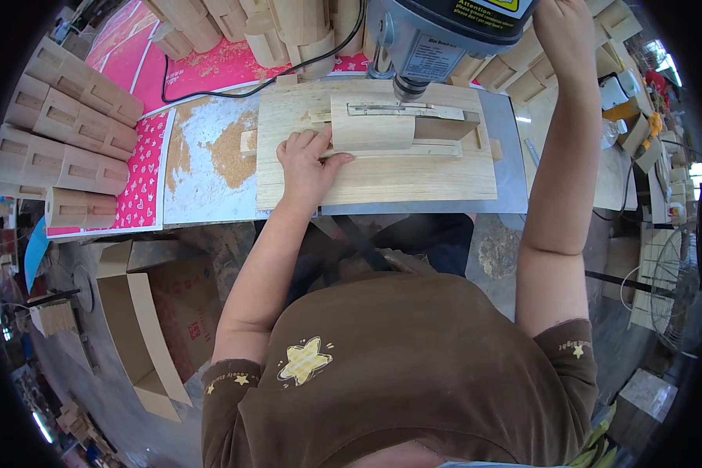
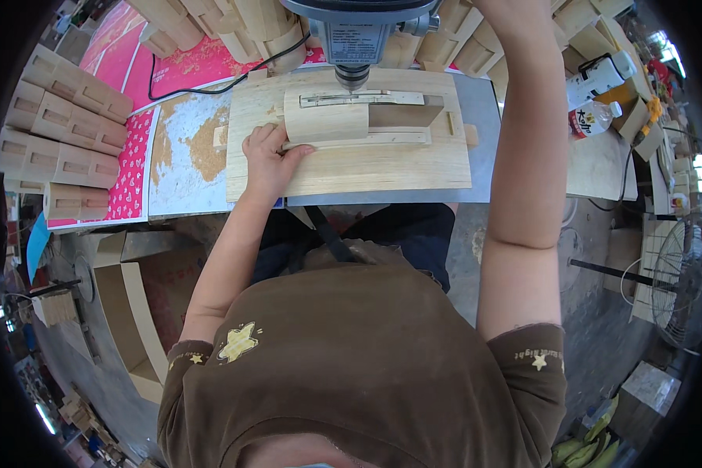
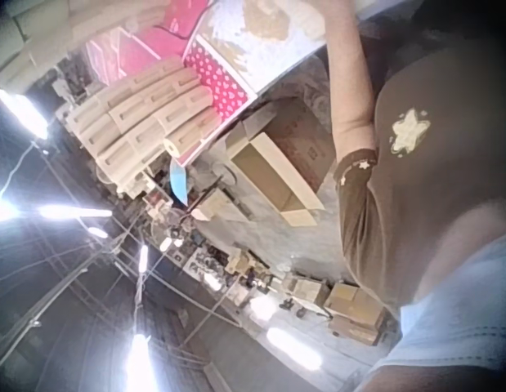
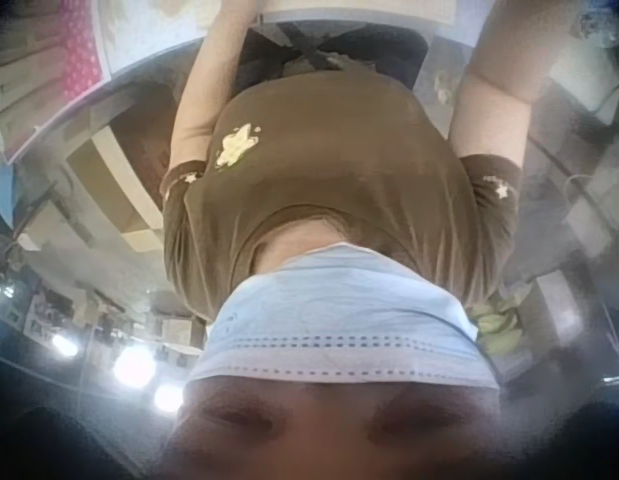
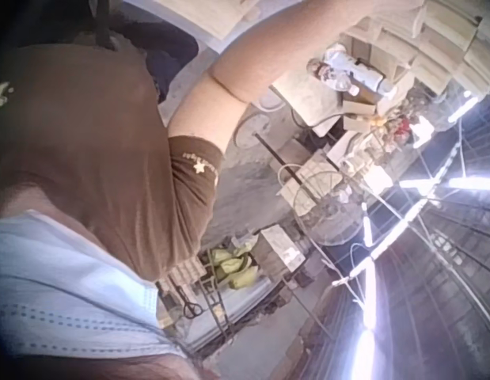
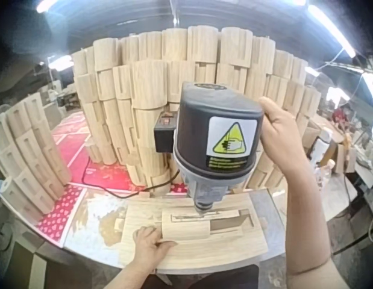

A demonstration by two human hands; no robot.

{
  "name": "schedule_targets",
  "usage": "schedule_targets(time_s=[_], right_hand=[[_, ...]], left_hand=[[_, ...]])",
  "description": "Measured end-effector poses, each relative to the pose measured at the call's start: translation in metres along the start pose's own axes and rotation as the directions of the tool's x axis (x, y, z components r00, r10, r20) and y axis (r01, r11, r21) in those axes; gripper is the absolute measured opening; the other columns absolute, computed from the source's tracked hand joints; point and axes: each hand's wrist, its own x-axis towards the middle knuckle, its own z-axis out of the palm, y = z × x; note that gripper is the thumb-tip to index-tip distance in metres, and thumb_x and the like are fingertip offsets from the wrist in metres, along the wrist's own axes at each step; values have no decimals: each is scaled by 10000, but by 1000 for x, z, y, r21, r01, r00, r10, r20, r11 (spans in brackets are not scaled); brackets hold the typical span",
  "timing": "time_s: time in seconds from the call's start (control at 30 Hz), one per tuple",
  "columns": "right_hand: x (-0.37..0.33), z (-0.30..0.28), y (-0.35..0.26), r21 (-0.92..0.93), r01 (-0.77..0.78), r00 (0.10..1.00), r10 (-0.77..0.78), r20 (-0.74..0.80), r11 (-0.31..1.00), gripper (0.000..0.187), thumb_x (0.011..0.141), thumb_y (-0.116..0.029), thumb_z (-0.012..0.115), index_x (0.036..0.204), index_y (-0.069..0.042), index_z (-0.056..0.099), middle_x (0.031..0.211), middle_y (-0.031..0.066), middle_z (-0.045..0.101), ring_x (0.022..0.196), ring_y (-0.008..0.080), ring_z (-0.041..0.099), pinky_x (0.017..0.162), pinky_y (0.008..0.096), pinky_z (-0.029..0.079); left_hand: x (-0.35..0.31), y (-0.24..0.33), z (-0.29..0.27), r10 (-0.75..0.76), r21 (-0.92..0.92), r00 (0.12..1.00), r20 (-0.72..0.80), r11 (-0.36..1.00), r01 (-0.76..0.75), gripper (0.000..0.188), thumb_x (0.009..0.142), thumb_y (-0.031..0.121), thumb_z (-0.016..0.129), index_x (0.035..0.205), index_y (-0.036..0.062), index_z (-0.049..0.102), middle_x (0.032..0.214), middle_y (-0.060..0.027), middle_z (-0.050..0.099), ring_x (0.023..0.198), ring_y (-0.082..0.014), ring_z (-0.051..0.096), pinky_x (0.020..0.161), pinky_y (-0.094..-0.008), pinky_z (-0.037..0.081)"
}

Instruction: The recorder uses a drill press to drill precision holes into the tops of cylindrical wooden blocks.

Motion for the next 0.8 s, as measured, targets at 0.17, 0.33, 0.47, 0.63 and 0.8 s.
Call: schedule_targets(time_s=[0.17, 0.33, 0.47, 0.63, 0.8], right_hand=[[-60, -24, -16, -107, -35, 997, 28, -65, 994, 198, 936, -168, 543, 953, 12, 625, 696, -9, 524, 654, 57, 478, 591, 191, 372], [-123, -8, -28, -7, -68, 997, 67, -22, 998, 99, 861, -79, 611, 800, -2, 622, 582, 48, 498, 537, 121, 480, 533, 264, 355], [-159, 23, -2, -22, 14, 995, -16, -102, 1000, 43, 831, -51, 613, 829, -12, 629, 627, 57, 533, 579, 188, 510, 606, 312, 387], [-169, 48, 20, 9, 109, 976, -105, -191, 994, 59, 799, -59, 640, 848, -27, 636, 653, 61, 547, 608, 216, 514, 663, 346, 387], [-142, 23, 13, 23, 277, 930, -263, -256, 960, 117, 797, -57, 625, 691, -39, 578, 590, 64, 508, 524, 215, 469, 551, 330, 373]], left_hand=[[1, 0, -1, 25, 1, 1000, -7, 1000, -25, 520, 605, 311, 787, 1046, 71, 649, 782, -2, 551, 820, -211, 500, 810, -375, 307], [1, 2, -2, 45, 49, 999, 0, 998, -44, 504, 609, 313, 784, 1038, 86, 649, 759, 1, 534, 807, -205, 499, 799, -374, 305], [2, 2, -2, 59, 47, 998, -8, 997, -58, 502, 607, 312, 783, 1042, 100, 649, 747, 6, 522, 800, -199, 498, 791, -371, 302], [3, 1, -1, 65, 36, 998, 6, 997, -66, 504, 604, 308, 784, 1047, 108, 651, 745, 12, 520, 791, -193, 498, 779, -365, 299], [1, -1, 1, 52, 35, 999, 5, 998, -52, 510, 599, 314, 786, 1047, 110, 651, 745, 10, 523, 792, -196, 500, 779, -370, 300]])
